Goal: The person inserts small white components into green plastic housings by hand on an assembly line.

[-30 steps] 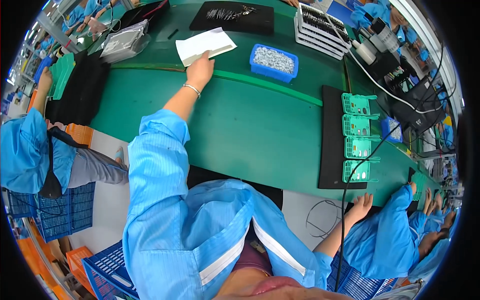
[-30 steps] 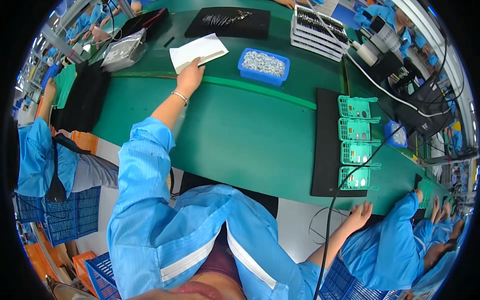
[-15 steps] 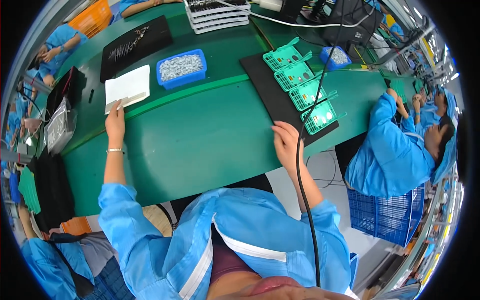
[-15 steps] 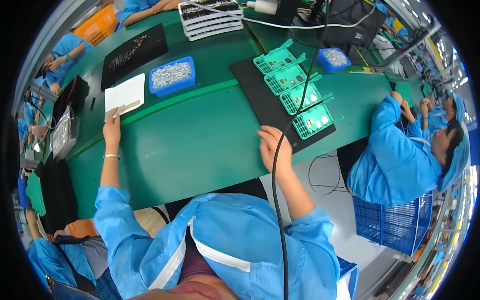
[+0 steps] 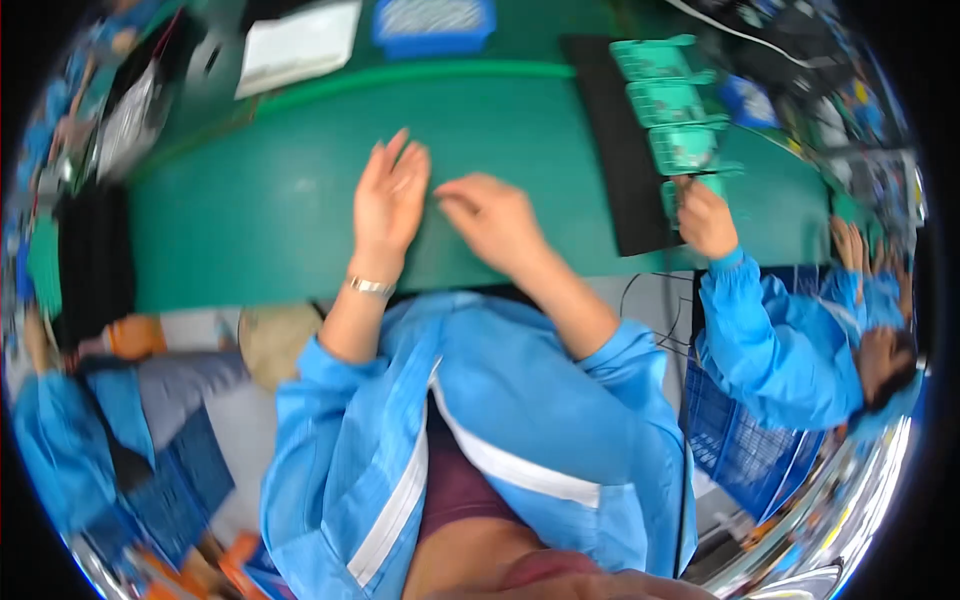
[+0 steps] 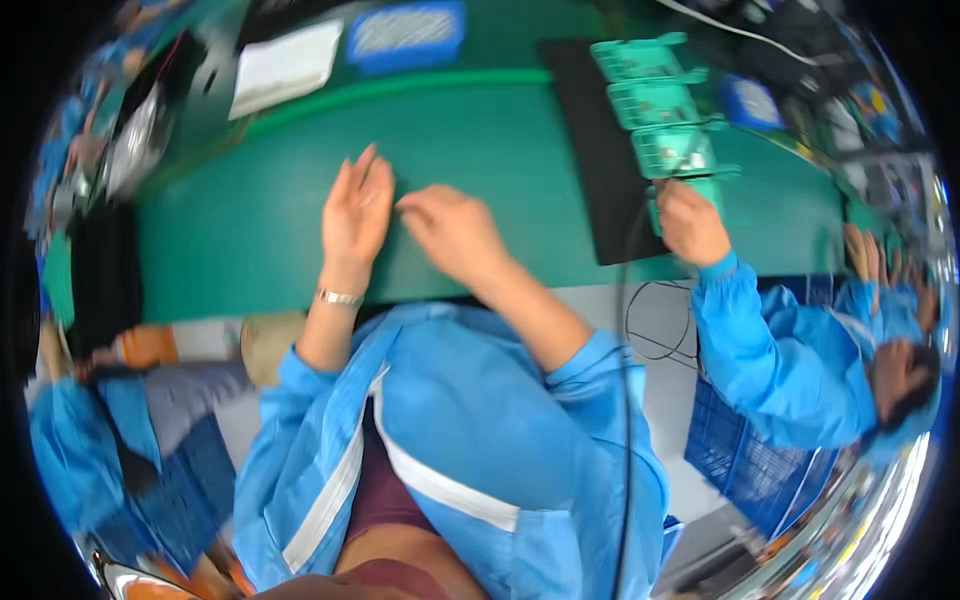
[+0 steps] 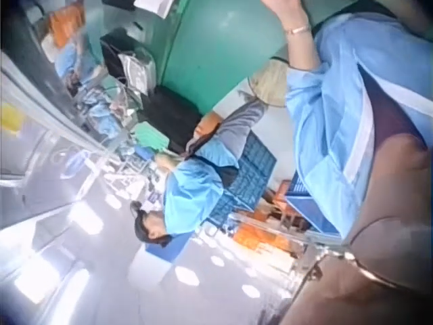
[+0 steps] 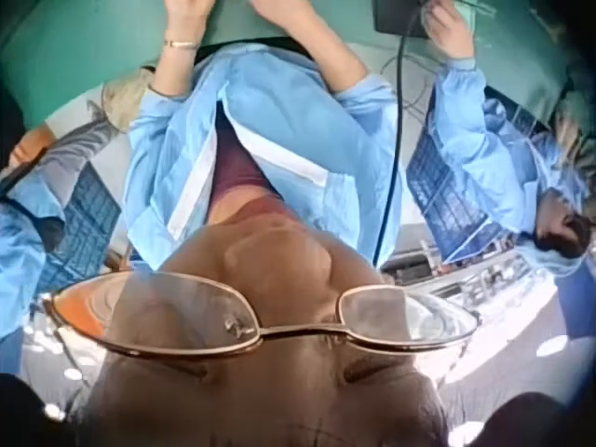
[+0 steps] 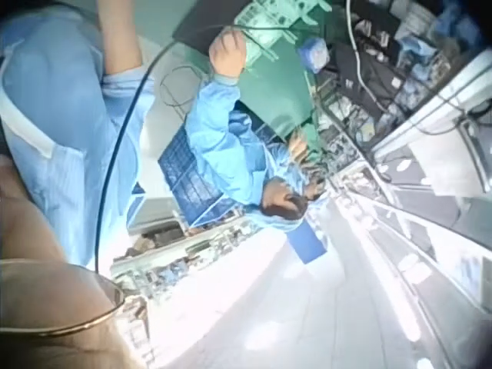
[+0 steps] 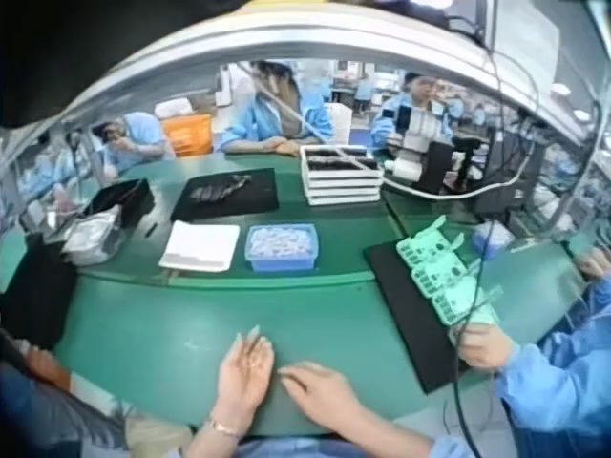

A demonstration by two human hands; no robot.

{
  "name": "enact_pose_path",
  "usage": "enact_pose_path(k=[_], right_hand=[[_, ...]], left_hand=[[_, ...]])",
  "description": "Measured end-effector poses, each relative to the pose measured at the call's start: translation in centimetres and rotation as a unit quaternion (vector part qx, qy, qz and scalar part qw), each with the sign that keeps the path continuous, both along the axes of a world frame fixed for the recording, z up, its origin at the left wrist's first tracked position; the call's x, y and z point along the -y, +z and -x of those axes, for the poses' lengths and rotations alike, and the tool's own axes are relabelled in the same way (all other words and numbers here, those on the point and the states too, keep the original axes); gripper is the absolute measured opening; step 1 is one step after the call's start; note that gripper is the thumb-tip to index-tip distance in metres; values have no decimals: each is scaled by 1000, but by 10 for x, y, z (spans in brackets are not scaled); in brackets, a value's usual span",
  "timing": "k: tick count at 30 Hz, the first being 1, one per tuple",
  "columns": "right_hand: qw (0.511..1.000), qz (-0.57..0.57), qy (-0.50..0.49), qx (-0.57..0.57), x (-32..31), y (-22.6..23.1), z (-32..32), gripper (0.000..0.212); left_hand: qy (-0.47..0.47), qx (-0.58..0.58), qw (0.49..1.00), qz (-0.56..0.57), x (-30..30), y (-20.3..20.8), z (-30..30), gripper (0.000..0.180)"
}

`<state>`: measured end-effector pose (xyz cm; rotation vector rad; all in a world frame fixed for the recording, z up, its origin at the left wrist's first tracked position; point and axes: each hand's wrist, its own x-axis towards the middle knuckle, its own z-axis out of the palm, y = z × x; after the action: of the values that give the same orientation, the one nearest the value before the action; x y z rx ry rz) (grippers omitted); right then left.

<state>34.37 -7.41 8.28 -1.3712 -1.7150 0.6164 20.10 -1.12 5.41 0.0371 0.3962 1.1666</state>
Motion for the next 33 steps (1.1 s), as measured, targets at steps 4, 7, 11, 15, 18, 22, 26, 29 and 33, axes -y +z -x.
enact_pose_path(k=[4,7,11,15,18,22,26,29,33], right_hand=[[1000,-3,7,28,2,-7,18,13],[998,-24,12,55,-1,-9,36,11],[991,-68,8,113,-8,-5,38,11],[974,-72,5,216,-27,18,17,10],[964,-28,-7,263,-13,12,61,16],[960,10,-25,279,6,45,68,15],[997,45,-20,63,7,42,58,16],[964,162,-61,-200,0,19,37,16],[937,160,-95,-296,-10,1,11,18]], left_hand=[[17,-34,999,-29,15,-6,15,46],[22,-29,999,-29,24,-5,24,46],[20,-56,997,-49,25,-2,18,47],[14,-57,995,-79,11,19,-11,46],[1,-77,995,-57,30,14,34,42],[-18,-68,996,-48,47,28,36,45],[-6,-65,995,-72,55,36,50,41],[-8,-56,994,-92,55,34,53,45],[2,-141,985,-98,46,35,44,46]])
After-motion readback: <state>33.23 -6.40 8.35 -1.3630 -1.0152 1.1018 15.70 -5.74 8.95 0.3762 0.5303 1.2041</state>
